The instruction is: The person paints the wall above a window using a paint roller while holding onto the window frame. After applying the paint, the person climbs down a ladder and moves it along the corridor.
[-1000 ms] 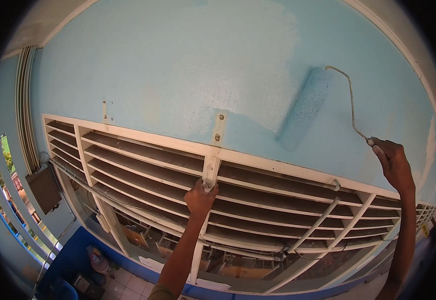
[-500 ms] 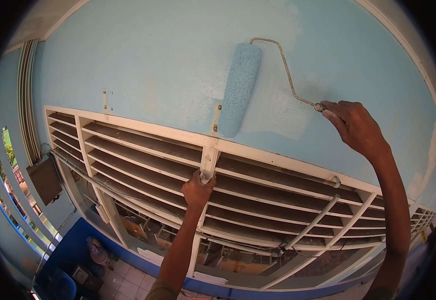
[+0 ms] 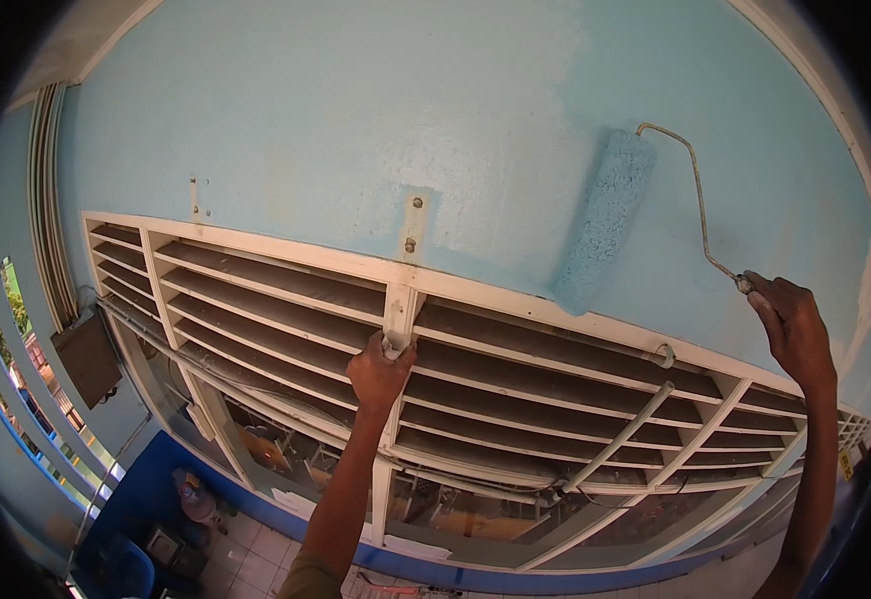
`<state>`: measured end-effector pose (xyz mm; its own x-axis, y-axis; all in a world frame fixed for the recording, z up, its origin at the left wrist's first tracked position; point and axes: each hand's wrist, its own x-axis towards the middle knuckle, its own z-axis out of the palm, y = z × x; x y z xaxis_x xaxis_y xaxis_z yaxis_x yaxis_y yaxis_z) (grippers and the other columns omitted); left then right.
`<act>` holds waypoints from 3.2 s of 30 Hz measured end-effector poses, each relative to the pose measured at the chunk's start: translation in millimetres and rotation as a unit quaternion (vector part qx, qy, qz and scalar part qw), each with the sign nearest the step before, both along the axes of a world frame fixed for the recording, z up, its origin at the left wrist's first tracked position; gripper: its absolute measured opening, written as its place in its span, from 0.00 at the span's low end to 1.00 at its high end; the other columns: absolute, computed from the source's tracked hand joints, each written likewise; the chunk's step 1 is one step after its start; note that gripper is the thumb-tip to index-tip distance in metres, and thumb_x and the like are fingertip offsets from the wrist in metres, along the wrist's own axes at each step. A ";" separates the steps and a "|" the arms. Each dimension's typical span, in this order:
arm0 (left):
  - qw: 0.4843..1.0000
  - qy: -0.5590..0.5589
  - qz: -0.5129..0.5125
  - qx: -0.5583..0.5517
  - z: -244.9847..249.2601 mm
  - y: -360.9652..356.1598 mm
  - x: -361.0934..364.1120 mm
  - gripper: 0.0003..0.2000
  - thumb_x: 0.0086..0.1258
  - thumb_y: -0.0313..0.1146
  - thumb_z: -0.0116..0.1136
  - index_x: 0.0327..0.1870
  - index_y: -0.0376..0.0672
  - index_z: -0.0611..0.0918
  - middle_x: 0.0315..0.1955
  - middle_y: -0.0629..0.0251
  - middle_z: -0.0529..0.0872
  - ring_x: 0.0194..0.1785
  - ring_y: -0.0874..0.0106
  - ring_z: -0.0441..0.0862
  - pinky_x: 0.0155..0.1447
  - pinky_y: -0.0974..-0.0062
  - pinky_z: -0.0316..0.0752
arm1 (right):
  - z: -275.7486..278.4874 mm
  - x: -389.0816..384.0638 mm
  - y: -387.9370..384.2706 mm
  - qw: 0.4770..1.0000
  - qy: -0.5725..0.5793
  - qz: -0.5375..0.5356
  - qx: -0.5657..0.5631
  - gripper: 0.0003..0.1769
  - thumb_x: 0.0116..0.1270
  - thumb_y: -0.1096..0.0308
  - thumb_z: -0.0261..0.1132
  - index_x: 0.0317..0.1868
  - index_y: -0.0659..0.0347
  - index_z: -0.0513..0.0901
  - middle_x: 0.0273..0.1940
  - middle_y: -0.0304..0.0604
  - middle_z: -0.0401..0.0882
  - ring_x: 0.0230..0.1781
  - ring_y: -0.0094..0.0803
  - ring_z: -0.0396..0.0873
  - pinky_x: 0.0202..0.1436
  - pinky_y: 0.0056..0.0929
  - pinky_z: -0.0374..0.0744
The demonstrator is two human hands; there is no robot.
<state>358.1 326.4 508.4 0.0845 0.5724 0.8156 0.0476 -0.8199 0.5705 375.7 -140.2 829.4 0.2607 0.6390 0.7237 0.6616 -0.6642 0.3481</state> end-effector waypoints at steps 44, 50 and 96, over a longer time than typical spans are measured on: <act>1.000 0.010 -0.003 -0.012 -1.1 0.5 1.0 0.24 0.50 0.47 0.75 0.40 0.37 0.85 0.23 0.51 0.86 0.27 0.51 0.86 0.34 0.58 0.82 | -10.4 -7.4 36.4 1.000 -0.012 -0.016 -0.016 0.15 0.70 0.68 0.65 0.54 0.62 0.85 0.27 0.49 0.80 0.24 0.40 0.76 0.29 0.42 0.74; 0.999 0.038 -0.002 -0.022 2.0 -1.3 -2.1 0.23 0.50 0.47 0.75 0.41 0.37 0.85 0.24 0.51 0.87 0.29 0.52 0.87 0.35 0.57 0.82 | -10.9 -13.8 36.4 0.999 -0.019 -0.019 -0.021 0.14 0.71 0.67 0.64 0.53 0.63 0.85 0.28 0.50 0.80 0.24 0.41 0.76 0.30 0.42 0.75; 1.000 0.012 -0.006 -0.010 5.2 -3.8 -0.7 0.23 0.50 0.47 0.75 0.37 0.34 0.86 0.21 0.49 0.86 0.27 0.52 0.87 0.34 0.59 0.81 | -41.4 42.3 -33.9 0.988 0.103 0.096 0.066 0.13 0.71 0.70 0.64 0.51 0.71 0.84 0.22 0.53 0.74 0.21 0.39 0.65 0.30 0.37 0.70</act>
<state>357.5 322.7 513.6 0.1100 0.5868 0.8022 0.0519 -0.8094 0.5850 418.0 -174.2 788.0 0.2951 0.5944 0.7481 0.8276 -0.5502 0.1107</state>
